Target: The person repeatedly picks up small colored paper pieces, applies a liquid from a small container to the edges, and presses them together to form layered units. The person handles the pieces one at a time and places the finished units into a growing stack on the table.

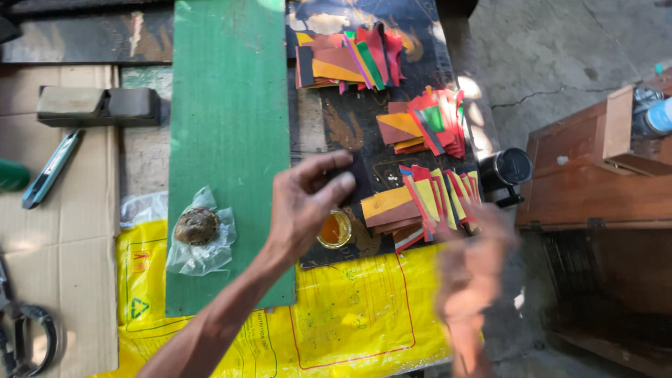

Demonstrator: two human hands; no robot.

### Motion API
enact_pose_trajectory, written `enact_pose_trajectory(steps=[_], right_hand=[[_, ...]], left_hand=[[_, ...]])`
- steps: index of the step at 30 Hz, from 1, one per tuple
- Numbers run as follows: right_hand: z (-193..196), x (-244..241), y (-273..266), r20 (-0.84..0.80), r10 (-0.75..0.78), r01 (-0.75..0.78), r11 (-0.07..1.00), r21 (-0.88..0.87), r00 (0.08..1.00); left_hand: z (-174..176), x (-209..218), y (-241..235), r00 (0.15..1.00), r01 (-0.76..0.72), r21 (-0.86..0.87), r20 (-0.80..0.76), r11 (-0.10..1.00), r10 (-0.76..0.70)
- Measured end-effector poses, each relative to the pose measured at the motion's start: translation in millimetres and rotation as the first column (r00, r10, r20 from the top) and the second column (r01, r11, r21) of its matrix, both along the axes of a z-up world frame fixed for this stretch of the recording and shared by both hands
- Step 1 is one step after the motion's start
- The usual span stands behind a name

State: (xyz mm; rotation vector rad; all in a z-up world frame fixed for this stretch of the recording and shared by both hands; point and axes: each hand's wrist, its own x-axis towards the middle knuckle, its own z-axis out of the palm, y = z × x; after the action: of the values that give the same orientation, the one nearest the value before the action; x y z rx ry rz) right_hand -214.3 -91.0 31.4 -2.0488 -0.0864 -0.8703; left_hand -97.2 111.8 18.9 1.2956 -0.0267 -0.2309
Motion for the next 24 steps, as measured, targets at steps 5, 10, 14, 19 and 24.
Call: enact_pose_trajectory(steps=[5,10,14,19,24], right_hand=[[5.8,-6.5,-74.7,0.079,-0.353,0.325,0.913,0.246,0.932],[-39.6,-10.0,-58.4,-0.159,-0.209,0.226,0.969,0.099,0.965],[-57.8,-5.2,-48.8,-0.282,-0.016,0.085,0.968,0.236,0.959],[-61.5,4.0,-42.3,-0.33,0.064,0.013,0.974,0.224,0.942],[-66.6,12.4,-44.7,-0.38,0.049,0.015,0.986,0.165,0.924]], left_hand=[[-12.8,52.9,-49.9,0.92,0.338,0.467,0.02,0.817,-0.392],[-55.0,66.4,-113.3,0.804,0.576,0.465,-0.171,0.672,-0.57],[-88.6,66.3,-133.2,0.801,0.546,0.563,-0.135,0.621,-0.583],[-103.8,67.5,-142.2,0.787,0.537,0.584,-0.085,0.609,-0.612],[-106.9,67.0,-145.1,0.788,0.529,0.589,-0.073,0.611,-0.612]])
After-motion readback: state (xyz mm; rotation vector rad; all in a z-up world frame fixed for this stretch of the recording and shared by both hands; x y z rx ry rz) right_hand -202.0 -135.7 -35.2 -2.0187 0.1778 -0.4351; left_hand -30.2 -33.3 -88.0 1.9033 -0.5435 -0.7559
